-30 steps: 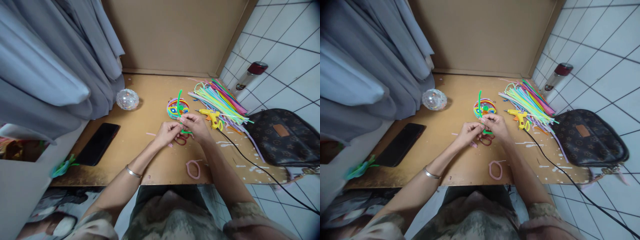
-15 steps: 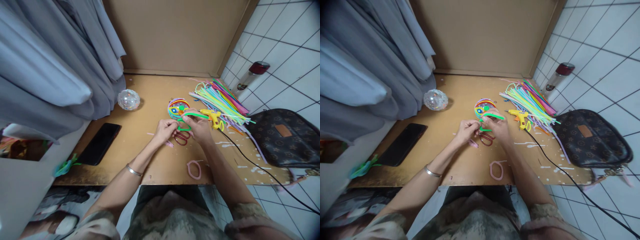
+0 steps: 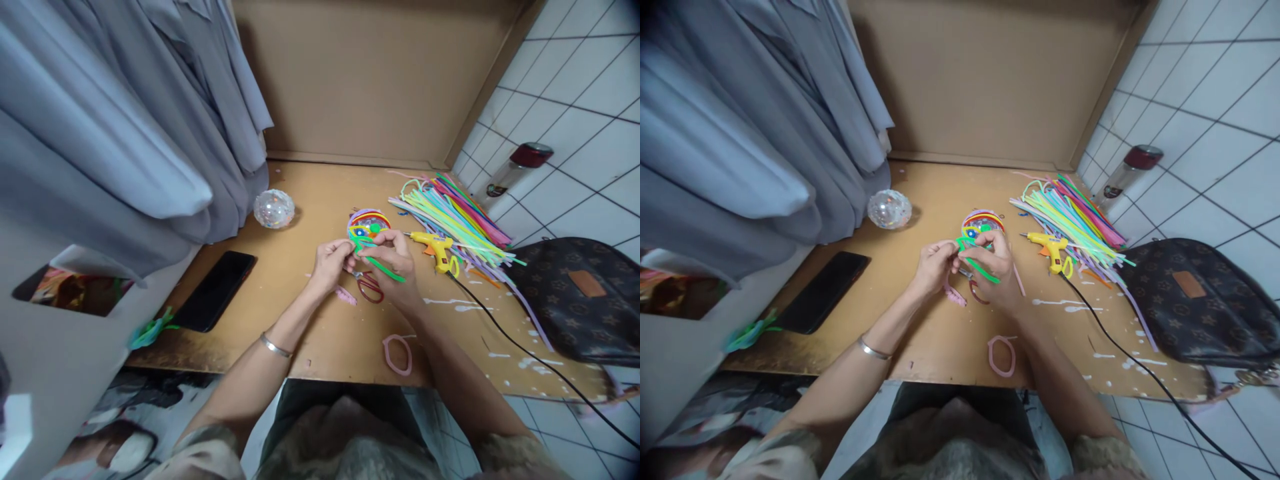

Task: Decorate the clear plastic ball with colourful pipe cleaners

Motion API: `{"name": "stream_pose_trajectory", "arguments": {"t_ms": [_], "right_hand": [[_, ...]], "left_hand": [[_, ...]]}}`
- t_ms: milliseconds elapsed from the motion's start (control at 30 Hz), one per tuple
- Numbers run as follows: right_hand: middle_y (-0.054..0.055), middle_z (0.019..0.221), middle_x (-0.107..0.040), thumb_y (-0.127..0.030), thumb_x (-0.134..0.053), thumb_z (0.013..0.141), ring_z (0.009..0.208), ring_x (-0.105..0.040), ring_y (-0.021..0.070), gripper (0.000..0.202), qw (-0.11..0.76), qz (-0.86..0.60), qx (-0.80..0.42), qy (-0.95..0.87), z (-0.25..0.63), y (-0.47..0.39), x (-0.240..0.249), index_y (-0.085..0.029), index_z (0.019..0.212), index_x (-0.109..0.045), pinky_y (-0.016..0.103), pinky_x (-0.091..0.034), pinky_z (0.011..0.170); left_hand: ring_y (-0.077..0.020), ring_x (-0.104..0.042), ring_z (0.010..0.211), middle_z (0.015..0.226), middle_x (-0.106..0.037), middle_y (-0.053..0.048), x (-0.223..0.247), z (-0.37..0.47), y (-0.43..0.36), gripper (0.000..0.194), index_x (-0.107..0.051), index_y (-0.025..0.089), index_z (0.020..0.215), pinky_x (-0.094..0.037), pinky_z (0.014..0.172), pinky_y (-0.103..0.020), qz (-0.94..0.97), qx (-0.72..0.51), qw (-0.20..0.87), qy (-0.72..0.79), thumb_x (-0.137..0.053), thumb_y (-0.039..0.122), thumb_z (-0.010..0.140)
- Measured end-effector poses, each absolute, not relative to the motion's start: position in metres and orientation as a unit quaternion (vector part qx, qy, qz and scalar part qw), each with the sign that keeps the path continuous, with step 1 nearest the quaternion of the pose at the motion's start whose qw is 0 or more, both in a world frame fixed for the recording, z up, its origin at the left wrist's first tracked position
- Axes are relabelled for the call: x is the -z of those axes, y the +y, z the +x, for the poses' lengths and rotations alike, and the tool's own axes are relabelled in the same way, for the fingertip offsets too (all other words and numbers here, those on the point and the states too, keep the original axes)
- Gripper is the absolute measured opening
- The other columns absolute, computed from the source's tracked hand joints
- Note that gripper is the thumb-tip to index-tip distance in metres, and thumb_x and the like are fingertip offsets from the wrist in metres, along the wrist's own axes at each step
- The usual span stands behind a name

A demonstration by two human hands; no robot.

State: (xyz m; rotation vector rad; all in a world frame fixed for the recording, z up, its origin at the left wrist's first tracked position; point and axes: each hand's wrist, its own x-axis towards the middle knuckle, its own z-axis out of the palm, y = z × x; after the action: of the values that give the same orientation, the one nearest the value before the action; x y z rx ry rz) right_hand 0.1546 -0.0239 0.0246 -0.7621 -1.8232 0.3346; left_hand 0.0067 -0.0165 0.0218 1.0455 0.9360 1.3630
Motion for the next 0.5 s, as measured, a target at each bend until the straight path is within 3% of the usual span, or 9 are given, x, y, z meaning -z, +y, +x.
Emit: {"name": "stream_pose_trajectory", "arguments": {"t_ms": [333, 500], "right_hand": [[0.001, 0.078, -0.053, -0.019, -0.062, 0.086, 0.076, -0.051, 0.0174, 0.021, 0.508, -0.316, -0.034, -0.8, 0.1583, -0.0201, -0.0186, -0.032, 0.095, -0.075, 0.033, -0.041, 0.07], [0.002, 0.077, -0.062, -0.019, -0.059, 0.089, 0.075, -0.055, 0.019, 0.022, 0.484, -0.296, -0.068, -0.821, 0.1583, -0.022, -0.0222, -0.031, 0.099, -0.074, 0.034, -0.044, 0.07]], "left_hand": [[-0.0059, -0.04, 0.039, 0.045, -0.048, 0.004, -0.0225, 0.0068, -0.0146, 0.021, -0.059, 0.016, 0.059, -0.033, 0.042, -0.02, 0.385, -0.601, 0.584, 0.388, -0.06, 0.036, 0.065], [-0.0058, -0.04, 0.039, 0.045, -0.049, 0.004, -0.0247, 0.0072, -0.0151, 0.02, -0.059, 0.016, 0.059, -0.034, 0.042, -0.02, 0.364, -0.604, 0.596, 0.384, -0.061, 0.034, 0.066]]}}
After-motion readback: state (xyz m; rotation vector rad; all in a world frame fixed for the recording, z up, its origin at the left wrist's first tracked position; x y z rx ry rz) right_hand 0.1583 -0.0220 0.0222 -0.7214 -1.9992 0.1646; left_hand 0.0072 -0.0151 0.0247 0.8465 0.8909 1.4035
